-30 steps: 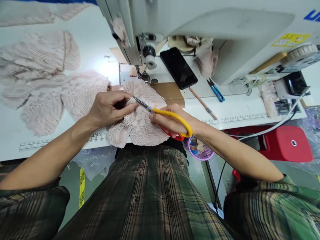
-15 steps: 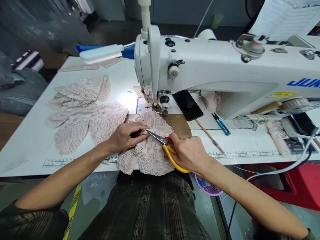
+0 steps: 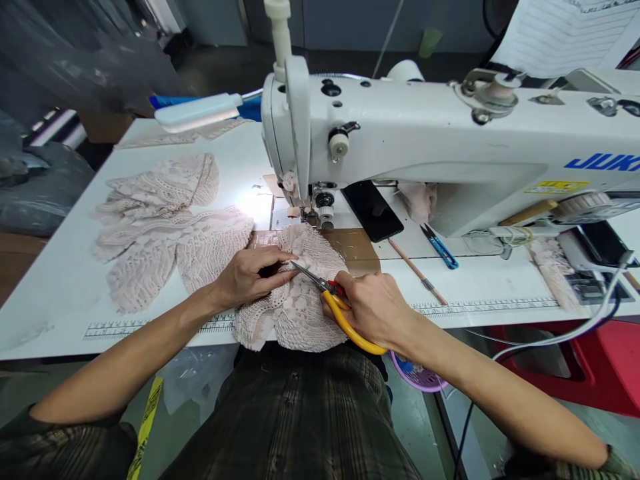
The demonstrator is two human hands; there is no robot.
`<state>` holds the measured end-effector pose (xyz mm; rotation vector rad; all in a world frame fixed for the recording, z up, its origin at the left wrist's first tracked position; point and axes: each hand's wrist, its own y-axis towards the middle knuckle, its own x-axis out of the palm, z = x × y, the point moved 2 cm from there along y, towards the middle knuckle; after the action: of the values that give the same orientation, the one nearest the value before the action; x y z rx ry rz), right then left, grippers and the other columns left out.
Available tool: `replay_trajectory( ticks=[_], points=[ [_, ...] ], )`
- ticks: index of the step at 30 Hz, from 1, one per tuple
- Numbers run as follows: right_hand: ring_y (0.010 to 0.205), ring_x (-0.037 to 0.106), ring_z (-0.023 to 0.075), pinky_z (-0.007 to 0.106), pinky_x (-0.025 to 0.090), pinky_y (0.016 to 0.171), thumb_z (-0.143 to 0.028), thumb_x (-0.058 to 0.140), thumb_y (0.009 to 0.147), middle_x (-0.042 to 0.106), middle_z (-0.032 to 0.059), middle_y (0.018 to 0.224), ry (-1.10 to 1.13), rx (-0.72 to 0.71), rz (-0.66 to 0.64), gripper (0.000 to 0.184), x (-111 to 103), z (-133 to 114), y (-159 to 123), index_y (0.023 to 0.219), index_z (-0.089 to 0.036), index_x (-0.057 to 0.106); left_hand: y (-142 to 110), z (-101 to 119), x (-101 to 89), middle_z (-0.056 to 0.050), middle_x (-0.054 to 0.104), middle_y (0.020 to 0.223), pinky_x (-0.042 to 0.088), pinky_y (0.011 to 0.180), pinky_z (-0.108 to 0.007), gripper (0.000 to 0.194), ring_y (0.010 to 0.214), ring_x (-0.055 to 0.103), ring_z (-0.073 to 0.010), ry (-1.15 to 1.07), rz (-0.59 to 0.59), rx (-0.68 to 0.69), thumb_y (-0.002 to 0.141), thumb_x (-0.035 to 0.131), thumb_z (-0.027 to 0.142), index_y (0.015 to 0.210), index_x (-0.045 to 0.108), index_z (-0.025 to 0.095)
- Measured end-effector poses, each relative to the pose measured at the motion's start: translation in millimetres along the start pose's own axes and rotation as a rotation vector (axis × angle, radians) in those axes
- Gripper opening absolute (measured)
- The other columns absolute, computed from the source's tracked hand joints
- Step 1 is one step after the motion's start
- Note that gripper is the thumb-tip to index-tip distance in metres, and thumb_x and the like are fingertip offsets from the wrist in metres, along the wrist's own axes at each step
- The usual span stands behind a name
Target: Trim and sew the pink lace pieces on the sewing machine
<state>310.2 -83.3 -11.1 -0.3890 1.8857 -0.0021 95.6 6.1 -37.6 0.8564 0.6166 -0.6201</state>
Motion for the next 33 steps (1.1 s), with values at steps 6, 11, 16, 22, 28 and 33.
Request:
replay_trajectory(
  ticks=[6, 11, 16, 22, 28, 33],
  points=[
    [0.031, 0.039, 0.0096, 0.020, 0.027, 0.032, -0.056, 0.040, 0.095, 0.044, -0.0070, 0.044, 0.932, 0.257, -0.373, 0.041, 14, -10, -7, 0.082, -0.019, 0.054, -1, 0, 0.4, -0.003, 0.069, 0.076, 0.048, 0.057, -0.022, 0.017, 0.063, 0.060, -0.0110, -0.011, 0.017, -0.001, 0.092, 0.063, 0.024, 0.103, 0.069, 0.011],
    [0.030, 0.039, 0.0083, 0.019, 0.027, 0.030, -0.055, 0.043, 0.095, 0.044, -0.0077, 0.045, 0.976, 0.255, -0.344, 0.040, 14, -12, -6, 0.082, -0.019, 0.054, -1, -1, 0.2, -0.003, 0.069, 0.078, 0.048, 0.057, -0.022, 0.017, 0.064, 0.060, -0.0110, -0.033, 0.020, -0.007, 0.092, 0.063, 0.024, 0.103, 0.069, 0.012],
    [0.041, 0.040, 0.0079, 0.021, 0.028, 0.040, -0.047, 0.050, 0.092, 0.046, -0.0047, 0.053, 0.652, 0.133, -0.185, 0.035, 7, -12, -3, 0.070, -0.020, 0.048, -1, -3, 0.8, -0.004, 0.069, 0.076, 0.046, 0.055, -0.021, 0.018, 0.062, 0.059, -0.0107, -0.050, 0.012, -0.002, 0.091, 0.065, 0.024, 0.102, 0.069, 0.011],
    [0.044, 0.045, 0.0129, 0.027, 0.020, 0.049, -0.055, 0.044, 0.092, 0.054, -0.0007, 0.051, -0.035, 0.040, 0.025, 0.039, 2, -12, -3, 0.083, -0.019, 0.056, -2, -4, 1.6, -0.004, 0.070, 0.077, 0.047, 0.055, -0.021, 0.018, 0.061, 0.058, -0.0102, -0.059, 0.014, -0.004, 0.091, 0.065, 0.023, 0.104, 0.070, 0.012],
    [0.043, 0.054, 0.0182, 0.030, 0.010, 0.048, -0.060, 0.038, 0.092, 0.057, 0.0040, 0.048, -0.400, 0.002, 0.095, 0.047, -2, -18, -5, 0.084, -0.017, 0.055, -1, -2, 0.2, -0.004, 0.071, 0.078, 0.050, 0.056, -0.021, 0.018, 0.062, 0.060, -0.0101, -0.059, 0.010, -0.013, 0.091, 0.064, 0.024, 0.104, 0.069, 0.012],
    [0.043, 0.054, 0.0186, 0.031, 0.009, 0.049, -0.059, 0.033, 0.095, 0.060, 0.0065, 0.052, -0.414, 0.006, 0.089, 0.050, -1, -20, -3, 0.086, -0.017, 0.057, -1, -1, 0.5, -0.004, 0.071, 0.078, 0.050, 0.057, -0.022, 0.017, 0.063, 0.061, -0.0108, -0.057, 0.001, -0.012, 0.091, 0.064, 0.023, 0.103, 0.070, 0.011]
  ],
)
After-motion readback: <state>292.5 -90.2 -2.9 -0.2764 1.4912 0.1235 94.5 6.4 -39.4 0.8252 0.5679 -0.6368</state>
